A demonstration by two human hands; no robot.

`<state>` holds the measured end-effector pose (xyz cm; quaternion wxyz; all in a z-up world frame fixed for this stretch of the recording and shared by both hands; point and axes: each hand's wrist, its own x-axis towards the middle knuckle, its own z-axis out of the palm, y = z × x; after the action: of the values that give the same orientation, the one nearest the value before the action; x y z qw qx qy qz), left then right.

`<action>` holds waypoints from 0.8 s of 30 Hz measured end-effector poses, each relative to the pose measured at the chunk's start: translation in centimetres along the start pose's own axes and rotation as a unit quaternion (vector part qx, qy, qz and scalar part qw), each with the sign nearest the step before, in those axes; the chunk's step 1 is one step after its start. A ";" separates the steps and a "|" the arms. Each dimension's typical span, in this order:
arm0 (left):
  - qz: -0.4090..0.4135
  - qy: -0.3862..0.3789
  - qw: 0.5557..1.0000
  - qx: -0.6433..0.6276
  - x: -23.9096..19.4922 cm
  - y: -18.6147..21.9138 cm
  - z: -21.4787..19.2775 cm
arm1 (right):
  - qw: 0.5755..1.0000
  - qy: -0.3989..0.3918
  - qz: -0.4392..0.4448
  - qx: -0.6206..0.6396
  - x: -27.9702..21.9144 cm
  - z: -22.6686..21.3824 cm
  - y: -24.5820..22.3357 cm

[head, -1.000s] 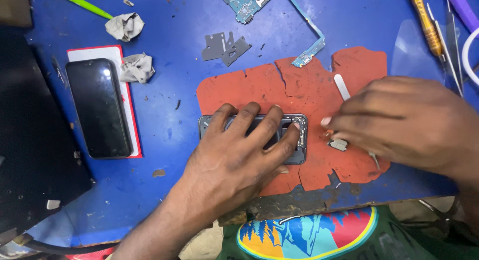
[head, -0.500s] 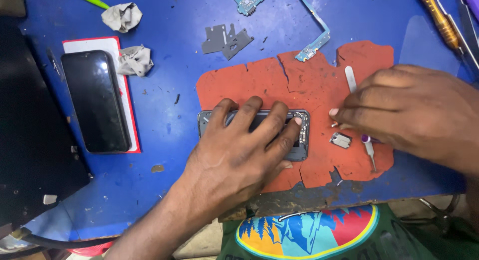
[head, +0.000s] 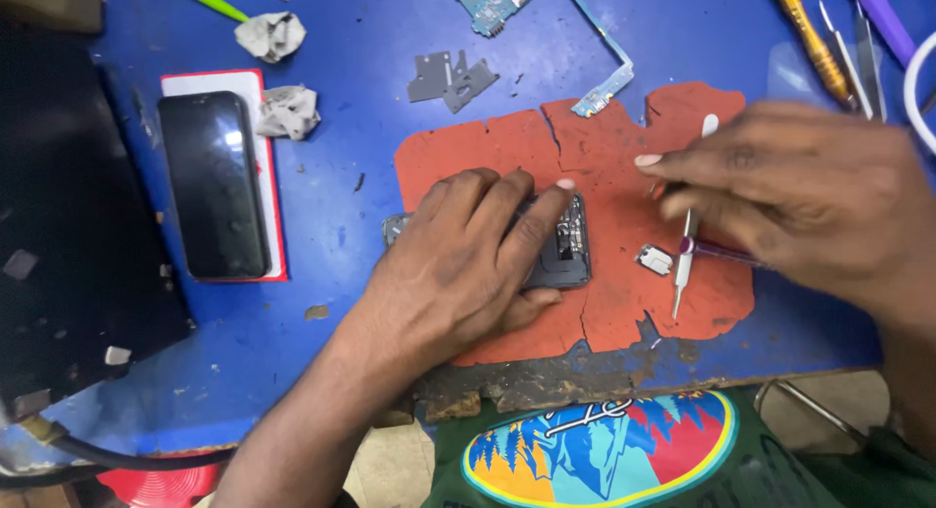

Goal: The person uses a screwdriver and tweezers to remove and reposition small components inside a disassembled mobile phone. They repeatedly adjust internal parts, flip the device, and use tools to manipulate connectors and screws on the motherboard area.

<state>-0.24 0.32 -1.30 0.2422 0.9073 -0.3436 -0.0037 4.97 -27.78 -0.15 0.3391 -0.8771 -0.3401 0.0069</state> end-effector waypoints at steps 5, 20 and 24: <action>-0.004 0.048 0.999 -0.024 0.5 0.0 0.1 | 0.981 -0.077 0.117 0.131 -0.1 0.5 0.1; 0.037 0.069 0.993 -0.085 0.8 -0.2 0.5 | 0.976 -0.095 0.139 0.135 0.2 1.1 0.2; 0.053 0.065 0.994 -0.069 0.6 -0.3 0.8 | 0.983 -0.089 0.091 0.131 0.3 1.3 0.2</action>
<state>0.24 -0.24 -2.02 0.3254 0.8675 -0.3737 0.0442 5.01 -26.94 -1.15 0.4176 -0.8480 -0.2842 0.1603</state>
